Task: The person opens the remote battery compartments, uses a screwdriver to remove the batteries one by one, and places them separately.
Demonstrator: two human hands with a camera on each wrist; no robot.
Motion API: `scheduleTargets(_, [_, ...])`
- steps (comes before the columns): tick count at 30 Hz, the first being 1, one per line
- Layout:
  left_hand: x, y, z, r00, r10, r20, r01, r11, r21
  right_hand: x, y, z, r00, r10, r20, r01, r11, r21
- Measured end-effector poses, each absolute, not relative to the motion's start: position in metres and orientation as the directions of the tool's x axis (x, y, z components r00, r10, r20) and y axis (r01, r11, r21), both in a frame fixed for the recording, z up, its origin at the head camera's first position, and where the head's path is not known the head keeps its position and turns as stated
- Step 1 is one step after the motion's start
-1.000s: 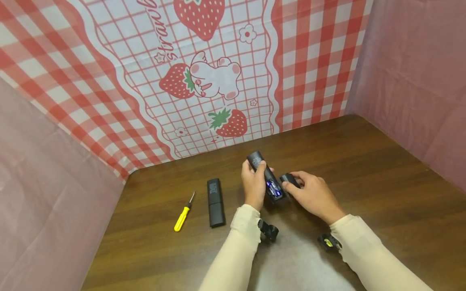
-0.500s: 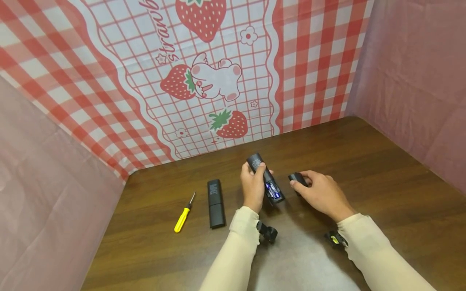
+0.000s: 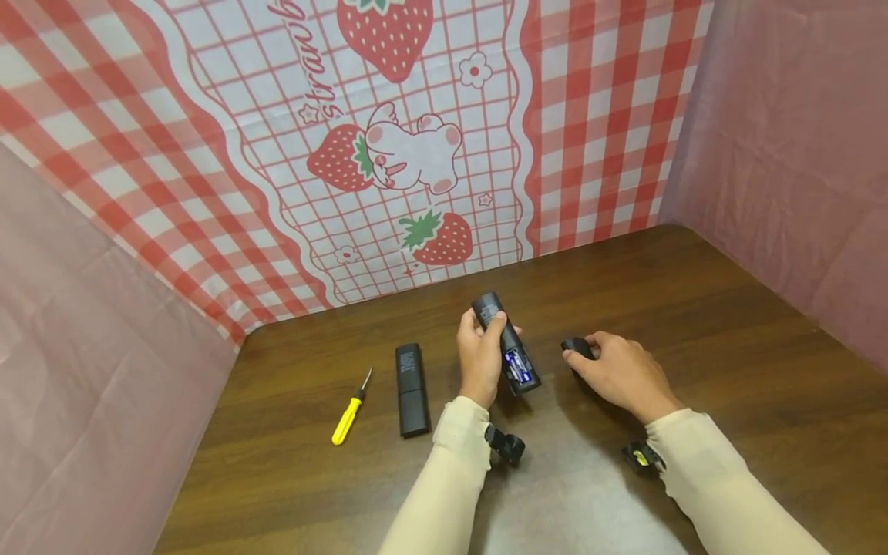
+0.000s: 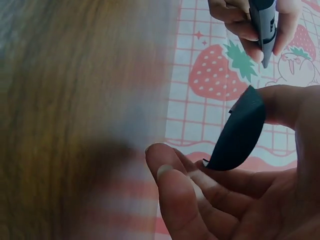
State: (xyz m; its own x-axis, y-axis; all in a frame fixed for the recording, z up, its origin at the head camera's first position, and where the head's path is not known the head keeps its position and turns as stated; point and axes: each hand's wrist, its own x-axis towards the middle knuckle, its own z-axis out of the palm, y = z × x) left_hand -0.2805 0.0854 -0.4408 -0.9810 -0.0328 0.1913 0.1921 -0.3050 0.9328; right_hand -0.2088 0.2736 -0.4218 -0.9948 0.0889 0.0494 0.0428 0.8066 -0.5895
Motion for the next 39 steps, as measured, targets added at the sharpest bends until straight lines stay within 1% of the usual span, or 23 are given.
scheduleTargets(7, [-0.280,0.085,-0.439,-0.978,-0.010,0.210,0.205,-0.286,0.936,-0.210,0.282,-0.426,-0.992,0.083,0.090,0.014,0.804,-0.594])
scheduleTargets(18, [-0.279,0.083,-0.441,-0.978,-0.010,0.208,0.203,-0.267,0.942,-0.211,0.293,-0.426,-0.998,0.061,-0.011,0.056,0.827,-0.559])
scheduleTargets(25, [-0.278,0.083,-0.443,-0.978,-0.005,0.206,0.200,-0.262,0.944,-0.212,0.301,-0.429,-0.998,0.052,-0.025,0.057,0.826,-0.561])
scheduleTargets(35, [-0.278,0.085,-0.441,-0.977,0.013,0.211,0.199,-0.287,0.937,-0.212,0.313,-0.430,-0.995,0.070,-0.070,0.097,0.837,-0.539])
scheduleTargets(39, [-0.276,0.085,-0.438,-0.977,0.023,0.211,0.195,-0.286,0.938,-0.213,0.313,-0.430,-0.996,0.064,-0.061,0.087,0.836,-0.542])
